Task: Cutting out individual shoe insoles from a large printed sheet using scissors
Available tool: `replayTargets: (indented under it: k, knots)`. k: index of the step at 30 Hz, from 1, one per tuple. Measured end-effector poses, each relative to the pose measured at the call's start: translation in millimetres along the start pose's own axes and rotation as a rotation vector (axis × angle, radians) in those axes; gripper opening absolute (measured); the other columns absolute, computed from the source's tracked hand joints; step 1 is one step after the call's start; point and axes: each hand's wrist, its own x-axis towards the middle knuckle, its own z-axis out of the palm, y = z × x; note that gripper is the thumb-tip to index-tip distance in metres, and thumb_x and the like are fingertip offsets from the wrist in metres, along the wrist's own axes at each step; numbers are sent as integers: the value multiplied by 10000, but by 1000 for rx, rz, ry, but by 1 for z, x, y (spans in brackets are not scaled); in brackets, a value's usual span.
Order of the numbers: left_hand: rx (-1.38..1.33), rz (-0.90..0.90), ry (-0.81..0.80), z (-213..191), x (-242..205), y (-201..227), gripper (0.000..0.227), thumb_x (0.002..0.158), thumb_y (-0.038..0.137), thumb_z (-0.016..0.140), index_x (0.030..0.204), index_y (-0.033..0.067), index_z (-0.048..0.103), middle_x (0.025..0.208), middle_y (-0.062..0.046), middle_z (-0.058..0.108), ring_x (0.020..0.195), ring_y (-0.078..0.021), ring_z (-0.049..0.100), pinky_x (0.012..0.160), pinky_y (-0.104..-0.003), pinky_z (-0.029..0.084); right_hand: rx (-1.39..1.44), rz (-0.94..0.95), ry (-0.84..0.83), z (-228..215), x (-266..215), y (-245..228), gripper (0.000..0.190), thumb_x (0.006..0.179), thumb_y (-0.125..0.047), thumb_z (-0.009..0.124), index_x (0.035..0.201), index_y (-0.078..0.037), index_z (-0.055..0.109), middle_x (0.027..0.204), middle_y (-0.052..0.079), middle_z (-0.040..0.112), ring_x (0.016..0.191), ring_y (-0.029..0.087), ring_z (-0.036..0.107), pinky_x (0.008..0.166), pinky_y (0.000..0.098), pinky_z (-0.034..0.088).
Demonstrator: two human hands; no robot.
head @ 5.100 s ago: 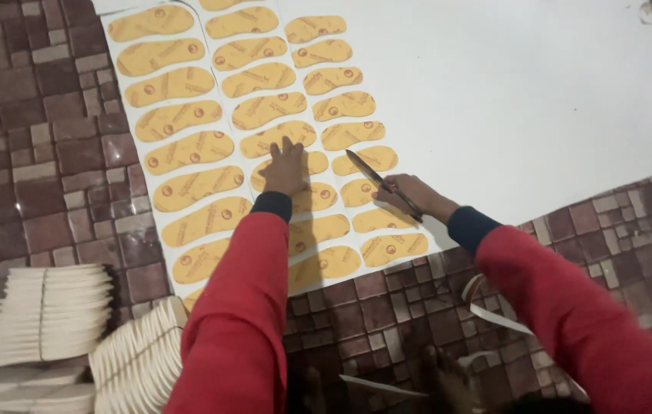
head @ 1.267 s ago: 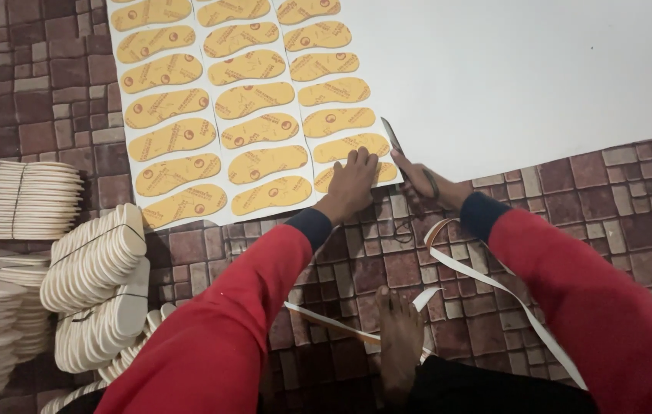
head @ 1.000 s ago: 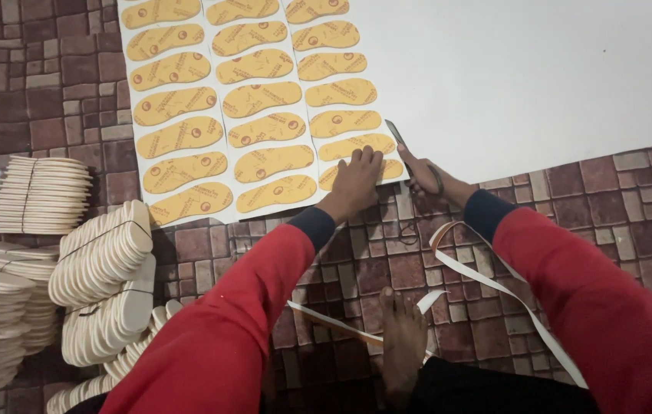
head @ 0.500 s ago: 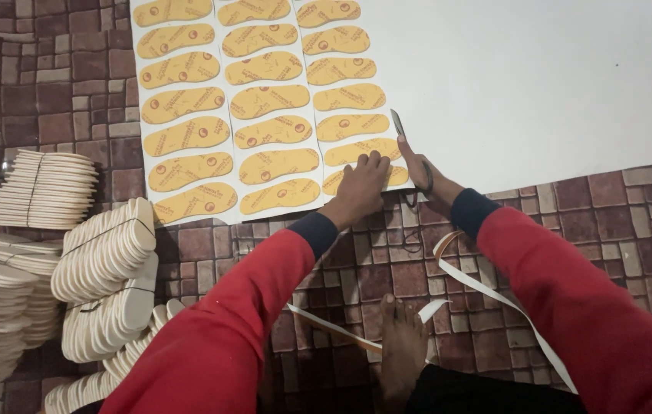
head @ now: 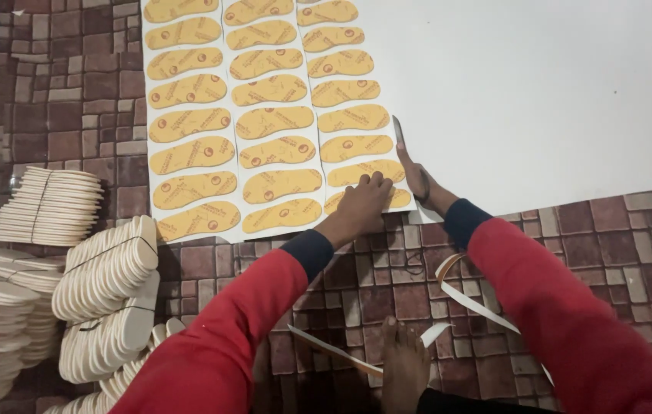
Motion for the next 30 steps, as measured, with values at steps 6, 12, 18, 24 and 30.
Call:
replayTargets:
  k: [6, 12, 18, 24, 30]
  knots:
    - [-7, 16, -10, 2, 6, -2, 606, 671, 59, 714, 1244, 47, 518, 1196, -150, 451, 1149, -417, 517, 830, -655, 558, 207, -61, -1, 19, -57, -73, 976, 961, -737, 266, 1517, 55, 397, 1565, 279, 389, 1500, 415, 283, 1262, 540, 187]
    - [11, 20, -38, 2, 7, 0, 639, 676, 54, 736, 1278, 36, 522, 1212, -158, 448, 1157, -423, 524, 819, -666, 567, 101, -72, -5, 19, -62, -95, 1031, 942, -757, 189, 1557, 64, 295, 1631, 275, 250, 1534, 390, 190, 1283, 510, 123]
    - [60, 6, -27, 6, 7, 2, 618, 687, 16, 747, 1265, 30, 527, 1204, -172, 439, 1161, -435, 539, 790, -651, 579, -62, -9, 38, -5, 23, -16, 1099, 927, -852, 222, 1484, 67, 451, 1529, 279, 429, 1467, 394, 341, 1240, 524, 259]
    - [-46, 30, -111, 2, 13, -11, 696, 681, 109, 793, 1313, 20, 515, 1264, -185, 437, 1193, -471, 530, 789, -687, 583, -30, 5, -10, -5, 51, -29, 1025, 941, -826, 244, 1219, 59, 680, 1109, 297, 697, 949, 376, 722, 680, 461, 605]
    - [9, 45, -282, -21, 30, -16, 774, 661, 114, 784, 1385, 17, 528, 1310, -206, 467, 1224, -495, 552, 885, -681, 566, -221, 14, 12, -20, 82, -6, 1074, 942, -867, 170, 1168, 12, 745, 1134, 240, 724, 1178, 399, 651, 995, 510, 492]
